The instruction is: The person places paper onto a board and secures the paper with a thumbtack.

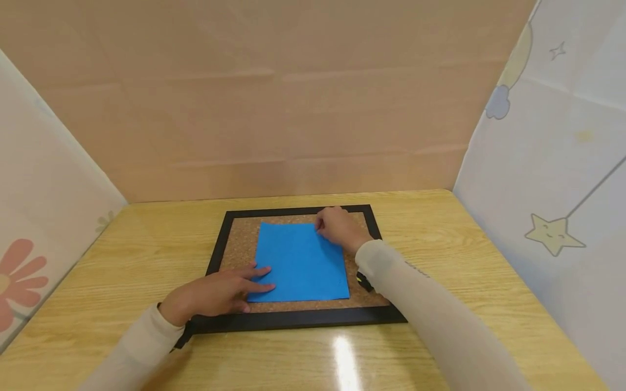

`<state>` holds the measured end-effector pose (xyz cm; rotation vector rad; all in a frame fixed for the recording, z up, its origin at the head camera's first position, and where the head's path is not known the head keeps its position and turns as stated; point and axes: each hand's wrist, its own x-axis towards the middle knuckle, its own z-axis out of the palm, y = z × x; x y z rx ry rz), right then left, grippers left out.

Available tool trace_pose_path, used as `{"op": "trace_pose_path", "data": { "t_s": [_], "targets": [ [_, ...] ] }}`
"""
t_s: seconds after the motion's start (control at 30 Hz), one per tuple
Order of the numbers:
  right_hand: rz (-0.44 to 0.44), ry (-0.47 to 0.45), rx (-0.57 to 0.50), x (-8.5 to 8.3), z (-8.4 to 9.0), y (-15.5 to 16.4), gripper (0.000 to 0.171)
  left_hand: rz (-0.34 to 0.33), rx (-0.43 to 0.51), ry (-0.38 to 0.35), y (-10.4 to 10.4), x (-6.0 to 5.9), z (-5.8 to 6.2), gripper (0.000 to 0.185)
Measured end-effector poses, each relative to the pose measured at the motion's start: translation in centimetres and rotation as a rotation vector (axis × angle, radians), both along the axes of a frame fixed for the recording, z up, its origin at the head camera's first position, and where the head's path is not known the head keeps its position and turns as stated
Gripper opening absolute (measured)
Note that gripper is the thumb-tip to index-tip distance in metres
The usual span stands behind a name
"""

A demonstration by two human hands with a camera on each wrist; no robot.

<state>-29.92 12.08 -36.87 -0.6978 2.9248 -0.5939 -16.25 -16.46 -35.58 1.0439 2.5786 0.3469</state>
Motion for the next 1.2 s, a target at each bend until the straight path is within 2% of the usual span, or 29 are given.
{"op": "trace_pose_path", "data": {
  "t_s": [0.17,0.4,0.63,0.83,1.03,1.2],
  "targets": [
    [0.024,0.058,0.046,0.2,0.1,-0.5,0.012,-0.004,-0.010,0.006,0.0,0.0,0.1,0.058],
    [0.120,0.138,0.149,0.8,0.5,-1.6,0.020,0.015,-0.010,-0.007,0.1,0.0,0.2,0.058],
    [0.126,0.219,0.216,0.9,0.1,-1.9,0.021,0.018,-0.011,-0.013,0.0,0.0,0.1,0.058],
    [0.130,0.188,0.195,1.0,0.1,-1.9,0.026,0.019,-0.009,-0.018,0.0,0.0,0.0,0.058],
    [0.123,0.186,0.143,1.5,0.4,-1.6,0.020,0.019,-0.001,-0.021,0.1,0.0,0.1,0.058],
    [0.146,0.189,0.164,1.5,0.4,-1.6,0.017,0.021,0.000,-0.017,0.1,0.1,0.1,0.058]
  ]
}}
